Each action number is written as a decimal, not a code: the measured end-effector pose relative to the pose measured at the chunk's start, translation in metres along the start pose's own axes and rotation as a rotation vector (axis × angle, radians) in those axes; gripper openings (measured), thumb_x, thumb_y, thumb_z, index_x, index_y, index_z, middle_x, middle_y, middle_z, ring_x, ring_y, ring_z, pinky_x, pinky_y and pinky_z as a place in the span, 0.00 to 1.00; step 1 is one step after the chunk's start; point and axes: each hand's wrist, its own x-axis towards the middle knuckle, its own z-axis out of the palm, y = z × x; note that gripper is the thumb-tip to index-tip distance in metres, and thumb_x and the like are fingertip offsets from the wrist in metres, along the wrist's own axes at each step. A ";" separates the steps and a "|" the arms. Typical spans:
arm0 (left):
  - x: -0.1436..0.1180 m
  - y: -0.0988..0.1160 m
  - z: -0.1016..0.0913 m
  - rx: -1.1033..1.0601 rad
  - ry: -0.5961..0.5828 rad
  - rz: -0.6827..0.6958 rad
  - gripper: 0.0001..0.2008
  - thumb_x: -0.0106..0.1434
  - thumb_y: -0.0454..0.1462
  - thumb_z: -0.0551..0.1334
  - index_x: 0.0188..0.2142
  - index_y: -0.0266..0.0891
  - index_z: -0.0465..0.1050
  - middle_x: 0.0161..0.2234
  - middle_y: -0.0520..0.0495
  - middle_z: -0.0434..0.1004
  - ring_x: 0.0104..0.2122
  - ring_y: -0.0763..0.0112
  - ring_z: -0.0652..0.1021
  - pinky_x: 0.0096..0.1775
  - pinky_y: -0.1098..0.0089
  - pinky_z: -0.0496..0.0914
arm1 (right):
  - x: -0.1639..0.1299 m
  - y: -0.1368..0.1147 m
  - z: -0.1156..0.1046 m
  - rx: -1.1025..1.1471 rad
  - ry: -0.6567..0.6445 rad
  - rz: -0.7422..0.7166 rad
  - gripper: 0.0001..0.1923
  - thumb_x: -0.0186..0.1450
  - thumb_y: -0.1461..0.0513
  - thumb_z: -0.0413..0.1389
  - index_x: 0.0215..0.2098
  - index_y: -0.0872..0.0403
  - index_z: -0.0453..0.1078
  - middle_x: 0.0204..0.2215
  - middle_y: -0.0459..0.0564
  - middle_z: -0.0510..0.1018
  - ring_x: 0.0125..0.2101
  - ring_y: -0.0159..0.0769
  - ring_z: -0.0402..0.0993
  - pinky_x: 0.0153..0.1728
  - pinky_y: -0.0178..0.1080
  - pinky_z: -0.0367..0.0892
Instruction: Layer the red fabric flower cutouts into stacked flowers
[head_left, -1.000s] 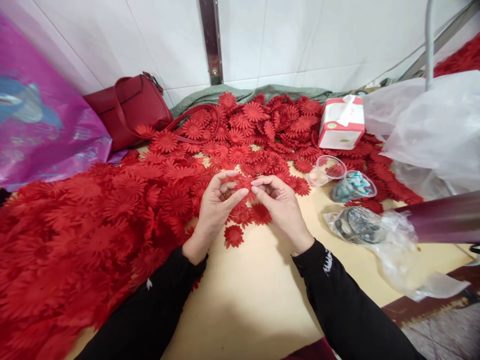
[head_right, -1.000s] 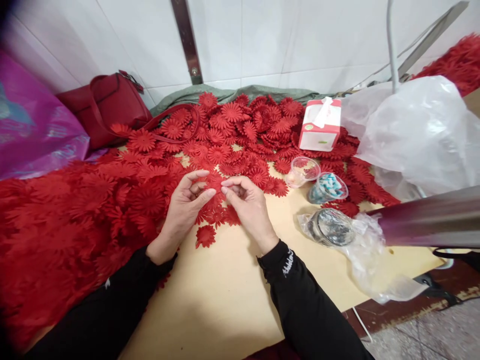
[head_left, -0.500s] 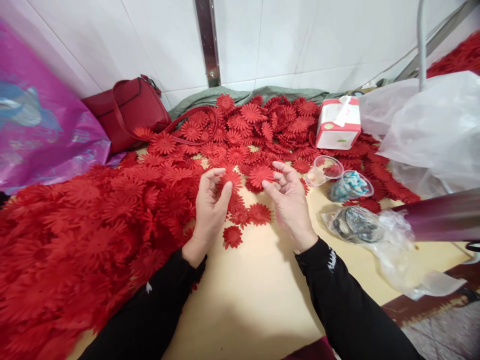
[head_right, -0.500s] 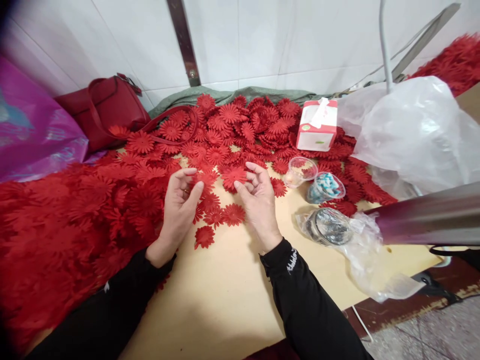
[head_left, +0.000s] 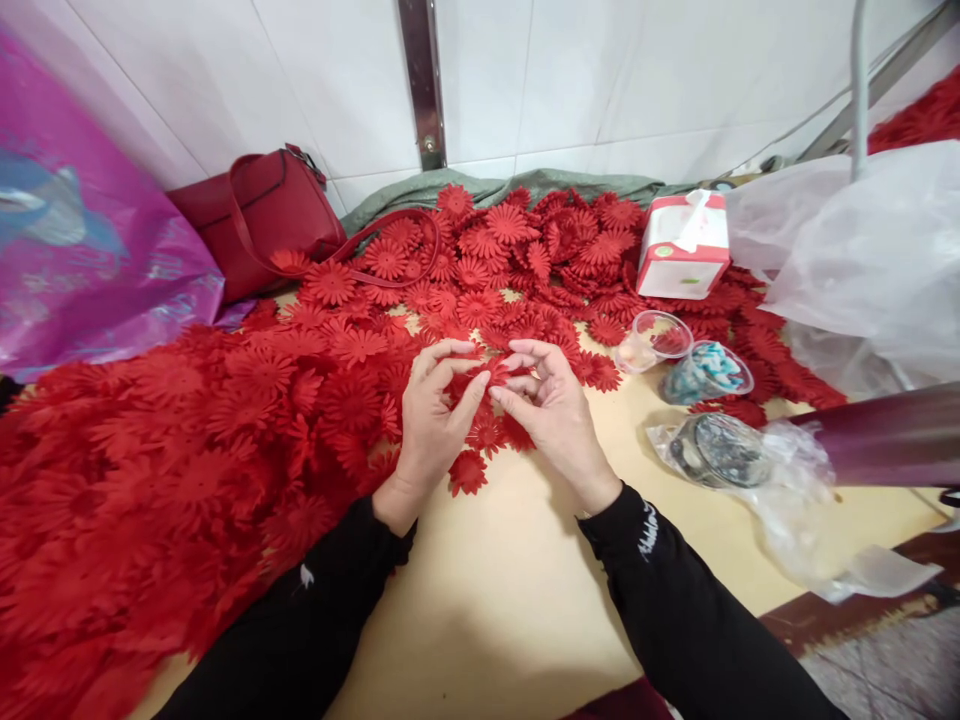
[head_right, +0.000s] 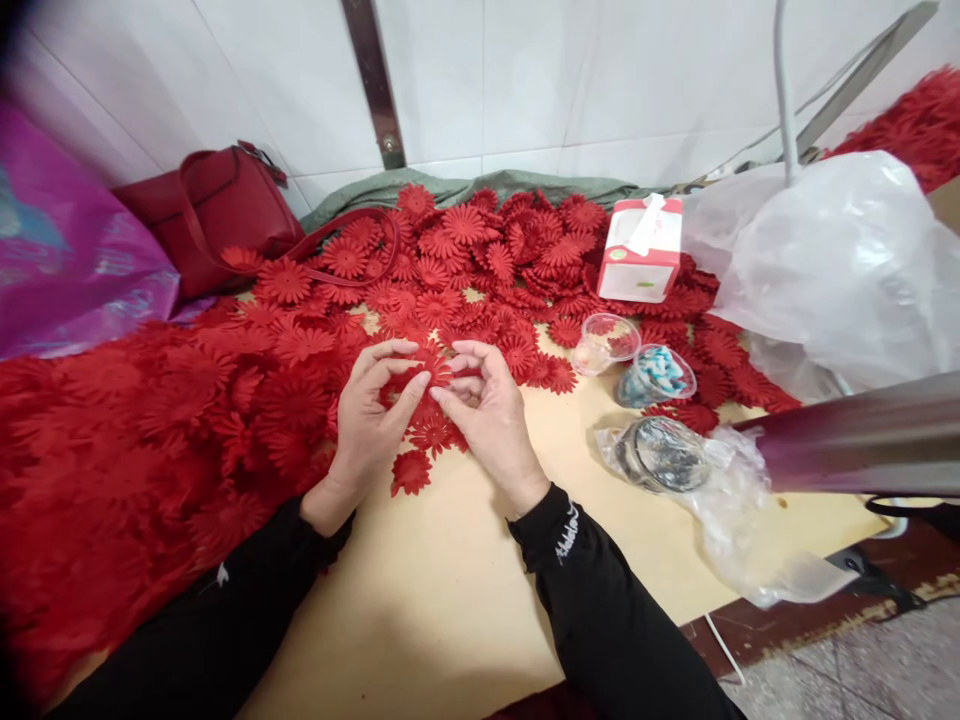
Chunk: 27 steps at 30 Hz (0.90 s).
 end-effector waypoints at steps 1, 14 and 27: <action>0.001 -0.001 0.000 -0.031 0.001 -0.014 0.02 0.68 0.37 0.67 0.39 0.42 0.76 0.46 0.46 0.79 0.49 0.64 0.79 0.55 0.59 0.72 | 0.000 -0.001 0.000 -0.012 0.005 -0.013 0.26 0.61 0.60 0.68 0.55 0.45 0.67 0.46 0.45 0.73 0.36 0.29 0.75 0.41 0.36 0.76; 0.003 -0.003 -0.001 -0.224 -0.041 -0.076 0.13 0.67 0.46 0.69 0.31 0.42 0.74 0.36 0.49 0.78 0.38 0.68 0.78 0.43 0.66 0.72 | -0.001 -0.007 -0.003 -0.205 -0.066 -0.174 0.04 0.69 0.57 0.63 0.38 0.49 0.78 0.43 0.48 0.80 0.46 0.38 0.77 0.49 0.42 0.72; 0.007 0.000 -0.013 0.179 0.558 0.038 0.18 0.68 0.38 0.67 0.55 0.45 0.70 0.62 0.39 0.60 0.64 0.56 0.63 0.61 0.53 0.67 | -0.004 -0.003 0.001 -0.240 0.017 -0.206 0.17 0.73 0.58 0.56 0.60 0.45 0.70 0.58 0.53 0.77 0.48 0.39 0.79 0.53 0.46 0.77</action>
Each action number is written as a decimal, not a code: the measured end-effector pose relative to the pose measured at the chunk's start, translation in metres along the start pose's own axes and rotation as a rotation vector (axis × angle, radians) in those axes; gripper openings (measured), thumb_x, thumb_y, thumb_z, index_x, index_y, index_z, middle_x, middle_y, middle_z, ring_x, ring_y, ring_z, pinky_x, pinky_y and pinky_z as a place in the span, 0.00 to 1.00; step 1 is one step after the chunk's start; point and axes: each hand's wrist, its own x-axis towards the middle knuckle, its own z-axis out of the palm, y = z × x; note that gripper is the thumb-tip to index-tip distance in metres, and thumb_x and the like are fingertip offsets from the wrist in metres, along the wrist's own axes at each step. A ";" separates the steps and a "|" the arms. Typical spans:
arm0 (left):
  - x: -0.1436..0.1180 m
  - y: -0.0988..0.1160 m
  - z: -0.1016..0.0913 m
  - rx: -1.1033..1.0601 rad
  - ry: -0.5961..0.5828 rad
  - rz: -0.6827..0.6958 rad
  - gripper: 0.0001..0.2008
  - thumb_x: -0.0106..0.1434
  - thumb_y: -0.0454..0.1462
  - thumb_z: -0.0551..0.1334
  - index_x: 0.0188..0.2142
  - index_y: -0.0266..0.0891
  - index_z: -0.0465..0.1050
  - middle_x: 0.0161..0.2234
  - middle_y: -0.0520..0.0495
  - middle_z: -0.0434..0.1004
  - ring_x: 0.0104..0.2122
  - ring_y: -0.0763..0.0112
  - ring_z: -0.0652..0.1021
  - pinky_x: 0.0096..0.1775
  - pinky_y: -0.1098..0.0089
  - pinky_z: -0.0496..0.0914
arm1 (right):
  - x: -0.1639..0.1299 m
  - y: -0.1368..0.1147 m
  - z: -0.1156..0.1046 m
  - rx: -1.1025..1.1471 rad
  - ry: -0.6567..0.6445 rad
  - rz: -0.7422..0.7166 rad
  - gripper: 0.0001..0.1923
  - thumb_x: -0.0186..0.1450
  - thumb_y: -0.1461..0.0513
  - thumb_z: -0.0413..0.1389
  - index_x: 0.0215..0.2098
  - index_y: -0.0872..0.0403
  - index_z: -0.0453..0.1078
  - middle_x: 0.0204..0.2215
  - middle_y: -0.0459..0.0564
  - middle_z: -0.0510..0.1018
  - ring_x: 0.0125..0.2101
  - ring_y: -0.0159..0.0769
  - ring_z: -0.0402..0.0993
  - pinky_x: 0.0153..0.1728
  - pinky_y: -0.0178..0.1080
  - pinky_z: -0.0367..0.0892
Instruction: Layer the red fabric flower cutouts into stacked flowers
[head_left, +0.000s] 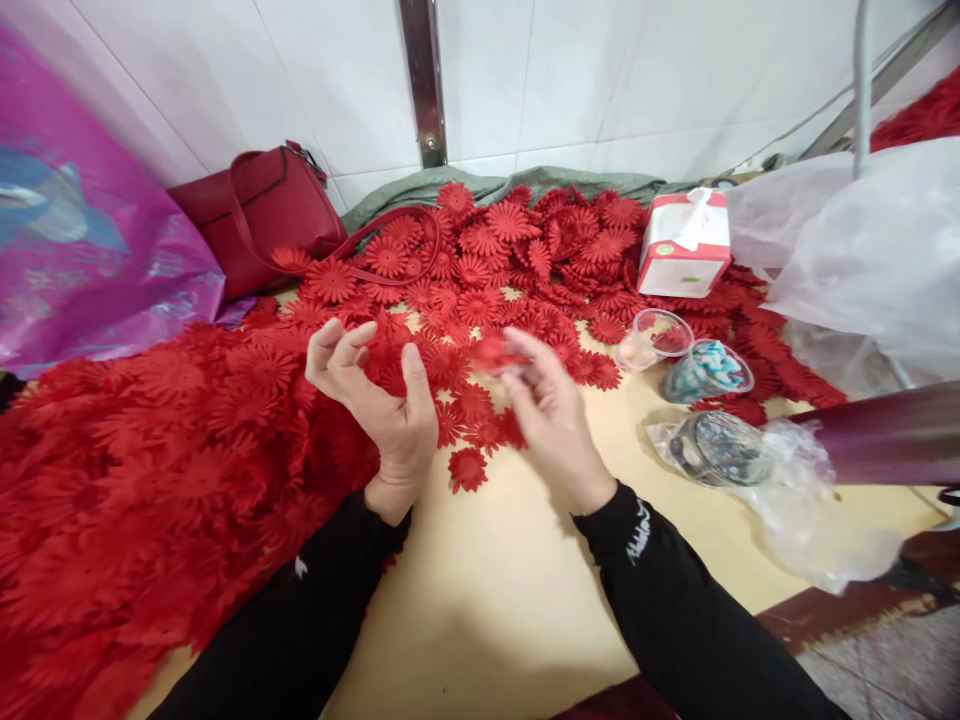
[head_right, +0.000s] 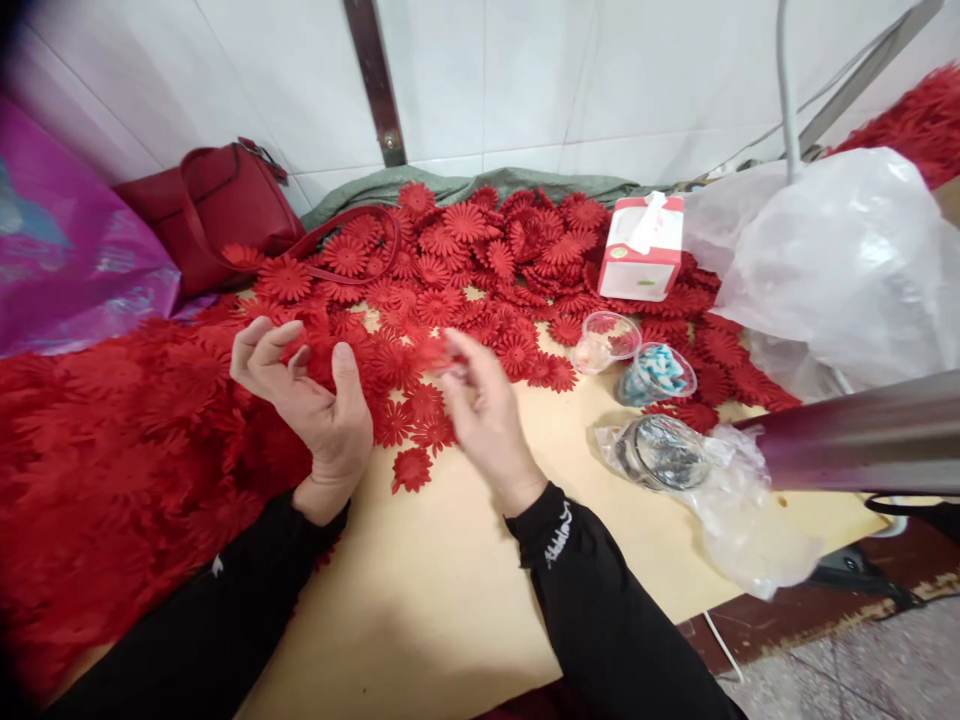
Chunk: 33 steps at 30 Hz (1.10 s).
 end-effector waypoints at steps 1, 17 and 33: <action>-0.001 0.003 -0.001 -0.007 -0.018 0.023 0.18 0.68 0.37 0.67 0.55 0.44 0.70 0.62 0.39 0.60 0.64 0.55 0.63 0.63 0.50 0.65 | -0.004 -0.004 0.005 0.015 -0.127 -0.018 0.20 0.74 0.60 0.54 0.63 0.43 0.68 0.63 0.52 0.74 0.53 0.39 0.78 0.57 0.47 0.76; -0.015 0.004 0.008 -0.234 -0.629 0.054 0.08 0.71 0.33 0.62 0.49 0.41 0.74 0.46 0.44 0.77 0.45 0.67 0.80 0.47 0.66 0.77 | 0.011 0.024 -0.022 -0.752 -0.046 -0.115 0.09 0.70 0.66 0.57 0.47 0.54 0.78 0.43 0.59 0.79 0.47 0.52 0.74 0.53 0.54 0.71; -0.017 -0.007 0.010 -0.183 -0.679 -0.114 0.10 0.72 0.37 0.63 0.50 0.41 0.77 0.46 0.45 0.85 0.45 0.66 0.84 0.51 0.64 0.78 | 0.008 0.002 -0.015 -0.178 0.017 0.030 0.08 0.73 0.58 0.56 0.44 0.52 0.75 0.38 0.48 0.82 0.38 0.37 0.78 0.43 0.39 0.72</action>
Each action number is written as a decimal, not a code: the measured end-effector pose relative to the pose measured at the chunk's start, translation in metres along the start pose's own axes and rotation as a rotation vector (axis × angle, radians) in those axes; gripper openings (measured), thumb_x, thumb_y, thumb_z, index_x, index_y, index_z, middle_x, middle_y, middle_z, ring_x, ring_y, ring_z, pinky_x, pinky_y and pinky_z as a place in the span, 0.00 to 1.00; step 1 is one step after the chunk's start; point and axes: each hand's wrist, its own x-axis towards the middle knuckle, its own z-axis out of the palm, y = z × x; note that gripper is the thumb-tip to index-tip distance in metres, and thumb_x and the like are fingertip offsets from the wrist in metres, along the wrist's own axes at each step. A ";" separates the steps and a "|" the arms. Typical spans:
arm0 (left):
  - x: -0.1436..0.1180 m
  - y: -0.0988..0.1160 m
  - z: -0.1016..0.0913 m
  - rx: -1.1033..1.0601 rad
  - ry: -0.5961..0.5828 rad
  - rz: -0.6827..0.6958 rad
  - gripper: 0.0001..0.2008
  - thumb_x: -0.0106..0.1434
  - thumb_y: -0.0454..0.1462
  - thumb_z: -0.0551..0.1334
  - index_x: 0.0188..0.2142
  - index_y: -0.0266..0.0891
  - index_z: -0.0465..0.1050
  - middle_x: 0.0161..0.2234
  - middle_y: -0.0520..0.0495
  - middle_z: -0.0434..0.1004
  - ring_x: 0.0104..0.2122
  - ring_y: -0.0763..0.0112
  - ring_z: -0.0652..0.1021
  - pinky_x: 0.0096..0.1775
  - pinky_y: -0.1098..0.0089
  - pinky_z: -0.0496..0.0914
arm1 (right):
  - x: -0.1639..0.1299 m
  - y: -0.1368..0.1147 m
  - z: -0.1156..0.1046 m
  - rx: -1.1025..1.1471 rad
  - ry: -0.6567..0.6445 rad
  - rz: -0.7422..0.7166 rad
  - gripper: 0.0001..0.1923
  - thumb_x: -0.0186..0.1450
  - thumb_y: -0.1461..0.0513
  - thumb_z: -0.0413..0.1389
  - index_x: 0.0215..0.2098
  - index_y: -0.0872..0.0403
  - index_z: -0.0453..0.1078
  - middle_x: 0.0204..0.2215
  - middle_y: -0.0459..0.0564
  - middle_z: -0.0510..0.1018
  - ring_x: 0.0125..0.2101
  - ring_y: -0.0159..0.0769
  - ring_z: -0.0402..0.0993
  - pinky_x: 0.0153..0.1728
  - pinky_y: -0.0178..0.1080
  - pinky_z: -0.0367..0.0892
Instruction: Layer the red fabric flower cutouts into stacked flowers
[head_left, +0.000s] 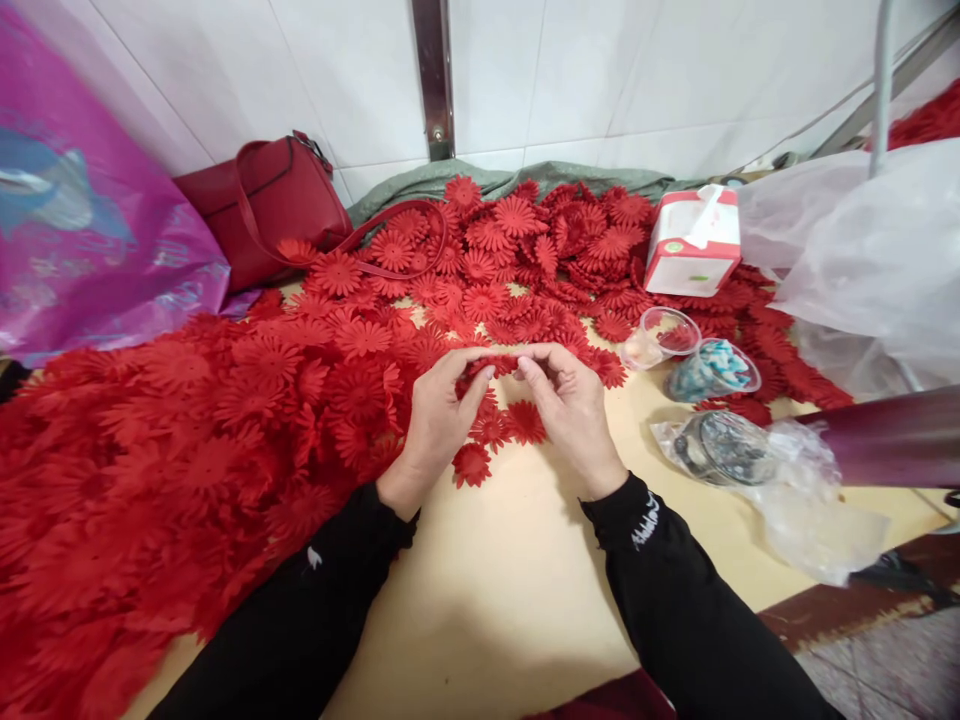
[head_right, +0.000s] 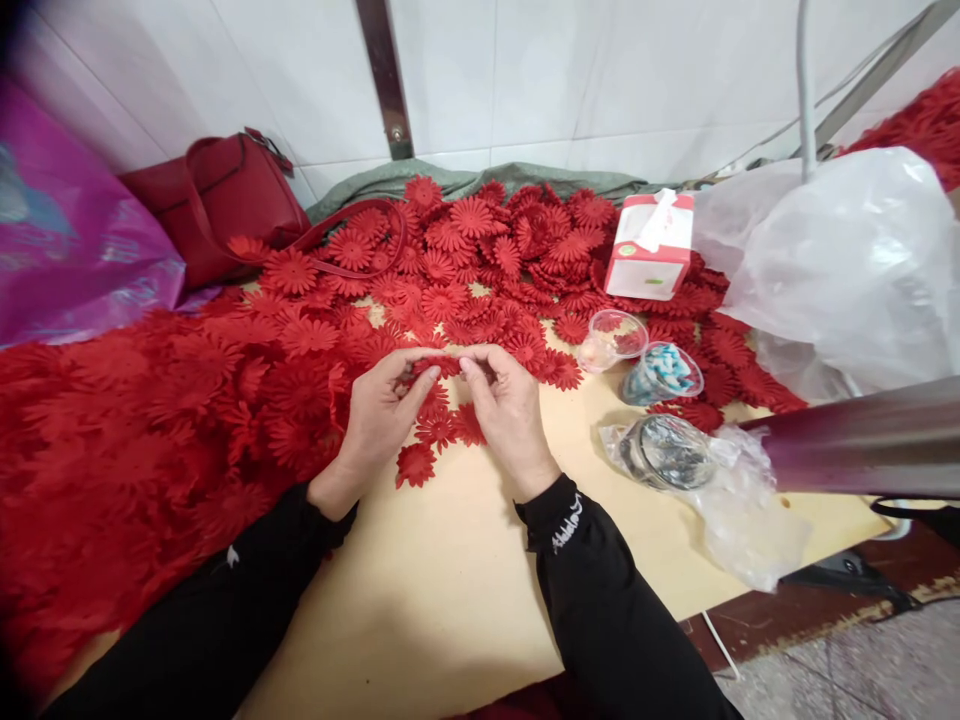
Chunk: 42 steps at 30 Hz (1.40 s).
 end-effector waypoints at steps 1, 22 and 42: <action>0.000 0.000 0.000 0.001 0.040 -0.020 0.09 0.72 0.38 0.63 0.49 0.40 0.77 0.45 0.45 0.85 0.44 0.66 0.84 0.50 0.65 0.78 | 0.000 -0.001 -0.001 -0.010 -0.004 -0.027 0.07 0.73 0.58 0.57 0.44 0.52 0.75 0.40 0.49 0.82 0.39 0.37 0.78 0.44 0.39 0.72; 0.008 -0.015 -0.012 0.017 -0.126 -0.108 0.16 0.68 0.36 0.66 0.55 0.41 0.75 0.49 0.45 0.84 0.45 0.66 0.83 0.48 0.66 0.77 | -0.015 -0.027 0.006 -0.237 -0.801 -0.264 0.11 0.71 0.70 0.56 0.38 0.51 0.78 0.37 0.48 0.82 0.45 0.39 0.74 0.54 0.44 0.68; 0.002 0.009 -0.011 0.119 0.294 0.156 0.18 0.72 0.41 0.62 0.59 0.40 0.69 0.54 0.40 0.78 0.52 0.64 0.81 0.54 0.64 0.77 | 0.002 -0.005 -0.020 -0.124 -0.264 -0.042 0.13 0.72 0.59 0.57 0.54 0.50 0.73 0.52 0.54 0.78 0.47 0.40 0.78 0.51 0.45 0.72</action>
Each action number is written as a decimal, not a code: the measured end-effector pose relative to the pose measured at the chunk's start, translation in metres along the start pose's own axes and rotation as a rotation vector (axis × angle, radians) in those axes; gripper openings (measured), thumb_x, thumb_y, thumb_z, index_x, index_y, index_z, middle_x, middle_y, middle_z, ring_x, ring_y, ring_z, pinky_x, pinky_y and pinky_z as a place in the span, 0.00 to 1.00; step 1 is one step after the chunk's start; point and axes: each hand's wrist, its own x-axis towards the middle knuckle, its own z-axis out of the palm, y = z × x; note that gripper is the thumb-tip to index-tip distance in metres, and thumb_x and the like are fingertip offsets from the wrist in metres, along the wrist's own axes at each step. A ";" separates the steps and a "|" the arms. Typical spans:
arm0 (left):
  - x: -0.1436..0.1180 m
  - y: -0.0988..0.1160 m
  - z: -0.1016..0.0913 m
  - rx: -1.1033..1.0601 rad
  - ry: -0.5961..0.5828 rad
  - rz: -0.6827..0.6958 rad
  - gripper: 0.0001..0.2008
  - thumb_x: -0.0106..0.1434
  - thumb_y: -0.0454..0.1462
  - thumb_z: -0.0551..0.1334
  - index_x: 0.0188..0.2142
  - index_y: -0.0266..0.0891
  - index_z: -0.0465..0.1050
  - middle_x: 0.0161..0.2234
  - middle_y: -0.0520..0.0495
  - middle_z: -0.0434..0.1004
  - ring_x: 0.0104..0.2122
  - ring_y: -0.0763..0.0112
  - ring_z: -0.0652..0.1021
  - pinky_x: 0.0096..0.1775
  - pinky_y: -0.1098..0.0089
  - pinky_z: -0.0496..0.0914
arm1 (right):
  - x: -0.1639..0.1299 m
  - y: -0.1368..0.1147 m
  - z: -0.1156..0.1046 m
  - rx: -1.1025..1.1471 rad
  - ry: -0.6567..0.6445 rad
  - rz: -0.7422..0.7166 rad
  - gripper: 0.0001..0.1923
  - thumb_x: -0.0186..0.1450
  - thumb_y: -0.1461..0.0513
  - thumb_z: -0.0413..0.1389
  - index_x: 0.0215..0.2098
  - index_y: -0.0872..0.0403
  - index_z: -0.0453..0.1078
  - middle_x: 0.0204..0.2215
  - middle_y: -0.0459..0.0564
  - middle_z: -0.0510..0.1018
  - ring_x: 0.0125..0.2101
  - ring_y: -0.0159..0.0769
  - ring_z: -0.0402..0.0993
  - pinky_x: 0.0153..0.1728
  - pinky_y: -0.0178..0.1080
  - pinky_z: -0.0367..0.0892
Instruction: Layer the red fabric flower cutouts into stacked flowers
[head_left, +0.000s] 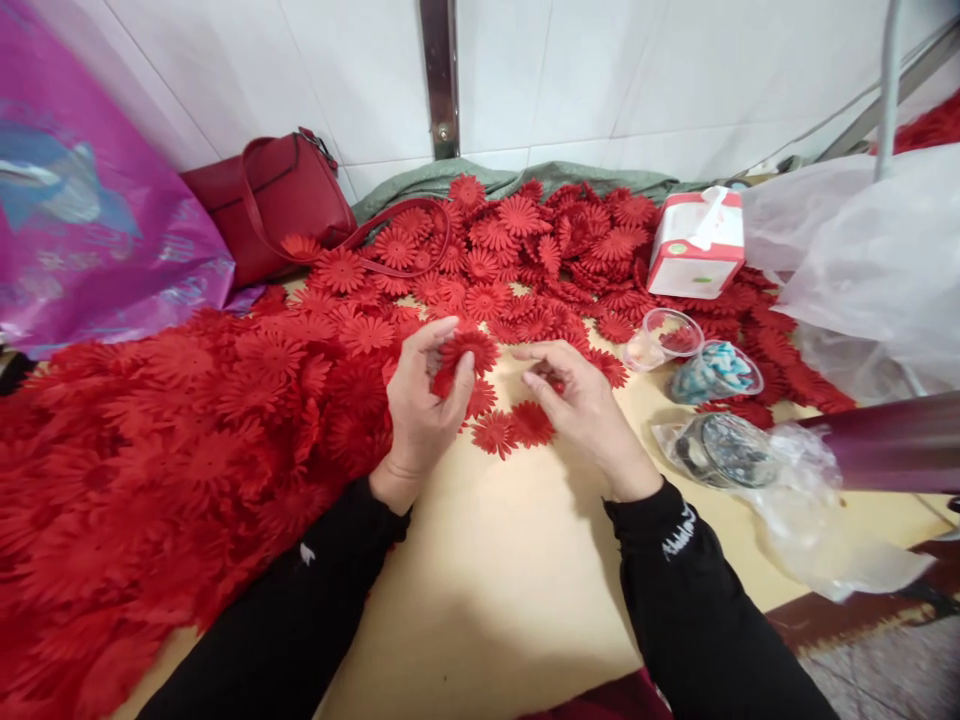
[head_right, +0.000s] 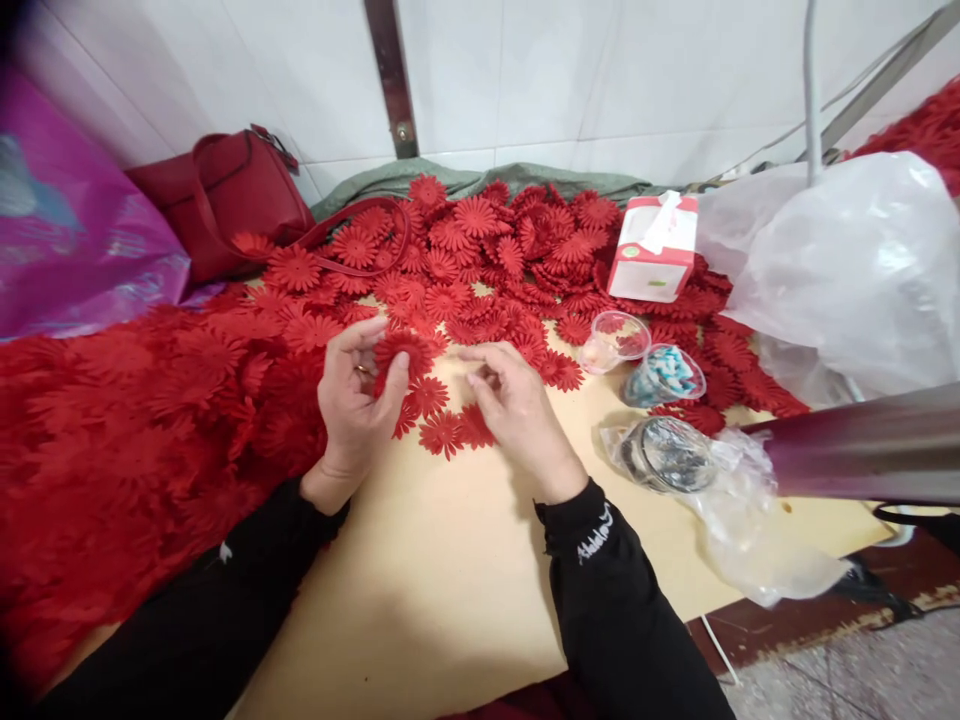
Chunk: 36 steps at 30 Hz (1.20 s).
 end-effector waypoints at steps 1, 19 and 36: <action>-0.002 0.002 0.002 -0.018 -0.046 -0.004 0.18 0.72 0.41 0.63 0.59 0.40 0.69 0.53 0.40 0.78 0.52 0.64 0.81 0.52 0.65 0.77 | -0.001 0.002 -0.007 -0.096 -0.049 0.007 0.11 0.71 0.60 0.59 0.50 0.51 0.75 0.48 0.53 0.78 0.45 0.40 0.77 0.49 0.45 0.72; -0.003 -0.027 0.004 0.125 -0.404 -0.066 0.15 0.67 0.33 0.64 0.53 0.40 0.75 0.48 0.42 0.83 0.48 0.61 0.82 0.53 0.61 0.75 | -0.003 -0.004 0.001 0.252 -0.033 0.131 0.19 0.64 0.60 0.66 0.52 0.50 0.72 0.39 0.47 0.80 0.37 0.35 0.77 0.41 0.40 0.73; 0.002 -0.010 -0.001 0.021 -0.526 0.123 0.12 0.64 0.40 0.72 0.46 0.43 0.77 0.50 0.43 0.73 0.52 0.59 0.76 0.57 0.58 0.71 | 0.002 0.039 -0.015 -0.645 0.293 0.108 0.07 0.67 0.63 0.58 0.44 0.54 0.74 0.42 0.59 0.73 0.44 0.52 0.70 0.50 0.55 0.68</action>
